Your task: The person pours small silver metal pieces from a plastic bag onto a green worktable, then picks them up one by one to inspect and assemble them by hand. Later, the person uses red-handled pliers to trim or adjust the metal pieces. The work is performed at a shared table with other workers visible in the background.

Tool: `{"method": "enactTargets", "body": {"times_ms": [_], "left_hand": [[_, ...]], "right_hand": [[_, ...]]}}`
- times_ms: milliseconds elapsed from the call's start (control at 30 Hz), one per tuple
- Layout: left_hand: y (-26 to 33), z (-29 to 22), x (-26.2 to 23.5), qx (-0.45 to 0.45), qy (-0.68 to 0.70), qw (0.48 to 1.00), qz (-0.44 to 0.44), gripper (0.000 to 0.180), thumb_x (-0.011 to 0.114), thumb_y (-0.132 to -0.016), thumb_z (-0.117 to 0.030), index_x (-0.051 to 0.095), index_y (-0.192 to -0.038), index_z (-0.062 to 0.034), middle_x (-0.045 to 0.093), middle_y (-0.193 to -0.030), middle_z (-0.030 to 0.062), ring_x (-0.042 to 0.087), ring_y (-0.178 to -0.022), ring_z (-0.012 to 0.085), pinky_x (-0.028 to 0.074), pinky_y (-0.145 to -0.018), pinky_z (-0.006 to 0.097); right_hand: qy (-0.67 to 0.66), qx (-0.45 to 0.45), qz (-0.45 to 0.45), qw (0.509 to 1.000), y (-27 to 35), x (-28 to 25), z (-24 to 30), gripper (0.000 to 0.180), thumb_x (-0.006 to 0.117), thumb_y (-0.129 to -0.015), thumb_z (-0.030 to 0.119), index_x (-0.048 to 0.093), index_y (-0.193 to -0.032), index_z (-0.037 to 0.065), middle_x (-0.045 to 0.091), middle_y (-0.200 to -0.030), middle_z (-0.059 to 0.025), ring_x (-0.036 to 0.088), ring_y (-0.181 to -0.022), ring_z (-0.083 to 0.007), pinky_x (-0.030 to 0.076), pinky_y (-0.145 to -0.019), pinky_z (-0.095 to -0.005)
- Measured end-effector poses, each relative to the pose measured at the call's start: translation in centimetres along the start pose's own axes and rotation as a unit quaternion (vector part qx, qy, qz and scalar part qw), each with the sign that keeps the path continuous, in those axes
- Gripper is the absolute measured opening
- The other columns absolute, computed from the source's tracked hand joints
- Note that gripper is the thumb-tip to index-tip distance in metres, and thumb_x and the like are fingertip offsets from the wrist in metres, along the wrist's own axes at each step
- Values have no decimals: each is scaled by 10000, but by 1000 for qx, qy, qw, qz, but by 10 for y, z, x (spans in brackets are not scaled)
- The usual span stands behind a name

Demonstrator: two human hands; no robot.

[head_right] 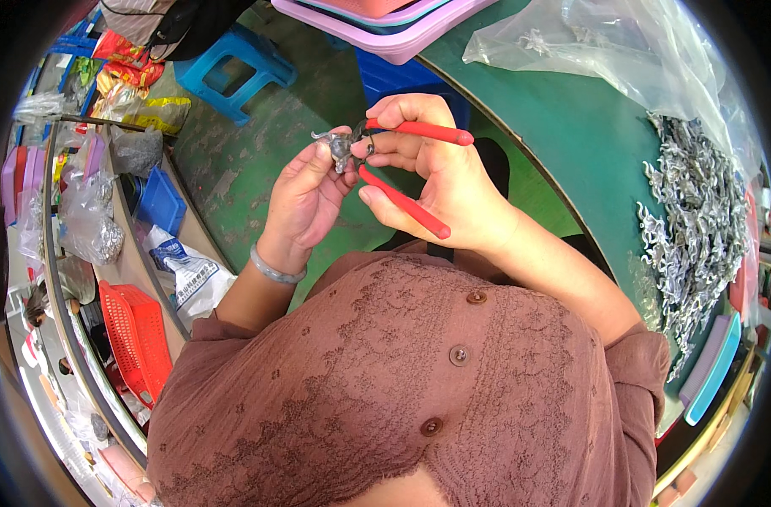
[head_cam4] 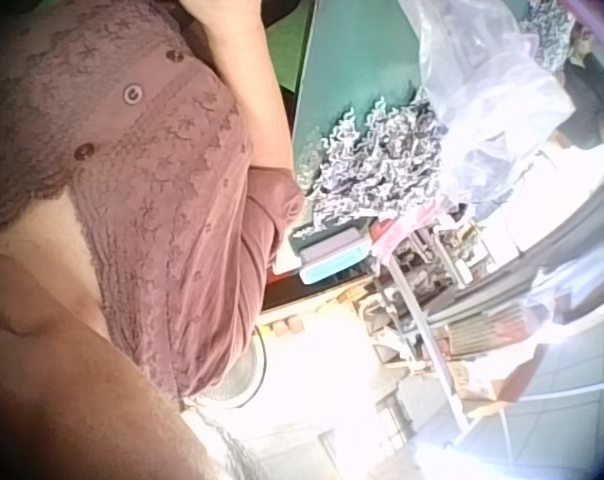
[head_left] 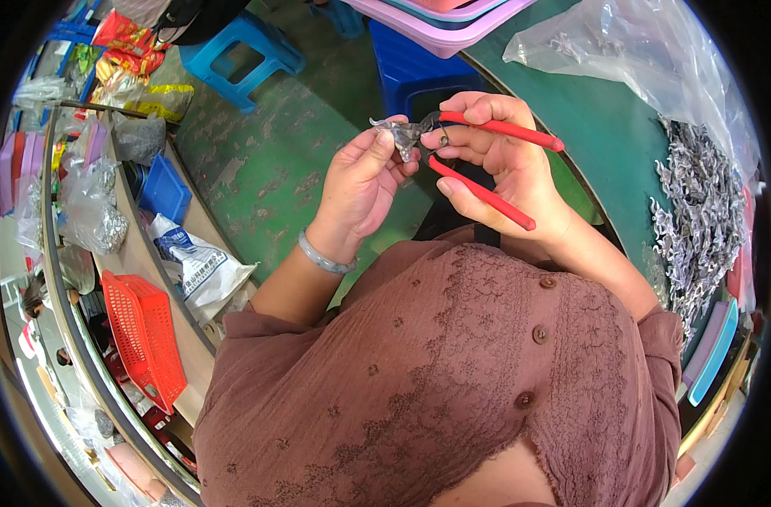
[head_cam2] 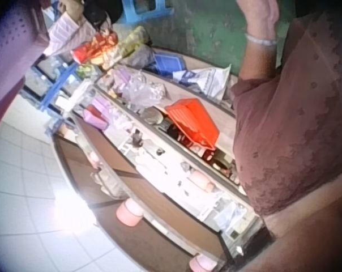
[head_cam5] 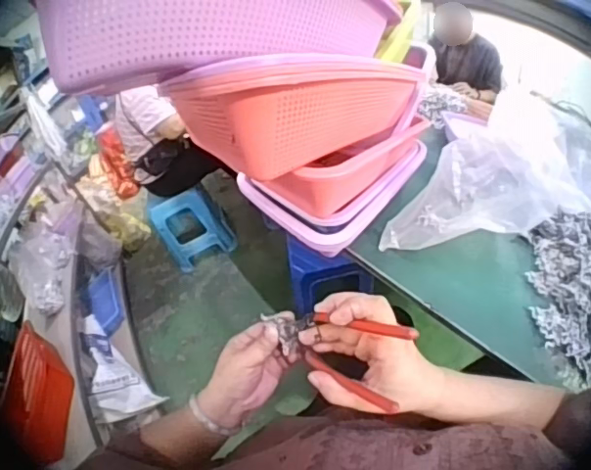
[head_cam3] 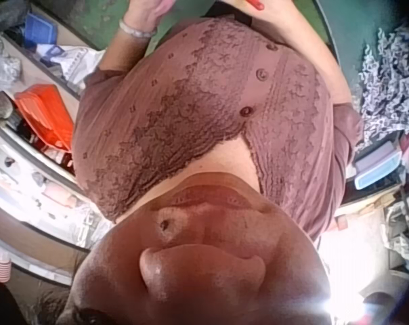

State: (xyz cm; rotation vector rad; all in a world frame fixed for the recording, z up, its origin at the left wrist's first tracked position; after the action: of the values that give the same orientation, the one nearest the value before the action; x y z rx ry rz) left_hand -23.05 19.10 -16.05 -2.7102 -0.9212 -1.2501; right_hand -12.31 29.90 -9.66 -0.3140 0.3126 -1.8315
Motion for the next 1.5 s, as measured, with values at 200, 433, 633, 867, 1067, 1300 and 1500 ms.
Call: {"method": "enactTargets", "body": {"times_ms": [200, 433, 633, 867, 1067, 1300, 1500], "left_hand": [[0, -1, 2, -3, -8, 1000, 3, 252, 510, -867, -178, 526, -1063, -21, 584, -900, 62, 555, -774, 151, 464, -710, 273], [1, 2, 3, -5, -1, 1000, 5, 260, 507, -869, -176, 516, -1074, -18, 579, -913, 66, 550, -787, 149, 459, -714, 273], [-1, 2, 4, 6, -12, 1000, -4, 269, 505, -870, -171, 503, -1078, 0, 577, -911, 70, 545, -780, 147, 453, -714, 274], [1, -3, 4, 25, -56, 998, 6, 286, 502, -871, -166, 487, -1096, 10, 575, -911, 71, 543, -774, 153, 447, -715, 279], [1, -5, 4, 20, -62, 998, 8, 285, 504, -870, -163, 490, -1097, 8, 577, -911, 71, 541, -773, 150, 446, -721, 278], [1, -2, 3, 21, -62, 998, -2, 292, 509, -868, -170, 491, -1097, 11, 581, -912, 68, 539, -774, 144, 448, -721, 276], [1, -6, 7, 32, -63, 998, 3, 302, 511, -867, -175, 487, -1102, 14, 581, -920, 69, 542, -788, 145, 450, -722, 277]], "right_hand": [[-3, -24, -26, 999, 2, -1, 0, 599, 668, -636, -36, 309, -1111, 20, 358, -1131, -131, 541, -996, -205, 465, -840, -311], [-66, -3, -22, 998, 1, -2, -1, 604, 641, -645, -52, 281, -1118, 56, 342, -1148, -135, 523, -1015, -219, 442, -859, -327], [-7, 2, 6, 1000, 5, -1, -2, 604, 611, -669, -58, 275, -1141, 111, 325, -1187, -141, 501, -1039, -230, 412, -871, -337], [6, 16, 9, 1000, 2, -4, 3, 593, 609, -671, -58, 285, -1138, 111, 334, -1180, -136, 511, -1027, -225, 424, -857, -333], [-42, 6, 12, 999, 1, -6, 0, 605, 613, -673, -52, 276, -1146, 117, 332, -1177, -135, 509, -1032, -232, 425, -859, -336], [10, 27, 19, 999, 2, -4, 4, 609, 622, -668, -43, 274, -1143, 112, 332, -1172, -132, 507, -1034, -234, 427, -857, -340], [-17, 11, 8, 1000, 0, -2, 4, 602, 618, -666, -46, 275, -1137, 107, 337, -1170, -134, 510, -1030, -234, 431, -853, -342]]}}
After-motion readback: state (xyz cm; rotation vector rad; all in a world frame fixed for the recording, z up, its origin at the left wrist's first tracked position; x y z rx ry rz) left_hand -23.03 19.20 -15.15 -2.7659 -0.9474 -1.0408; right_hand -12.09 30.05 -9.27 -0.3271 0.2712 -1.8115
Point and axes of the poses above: each hand's wrist, its own y-axis away from the middle knuckle, its own x-axis out of the palm, z = x × y, the point moved 4 cm from there along -y, towards the middle knuckle
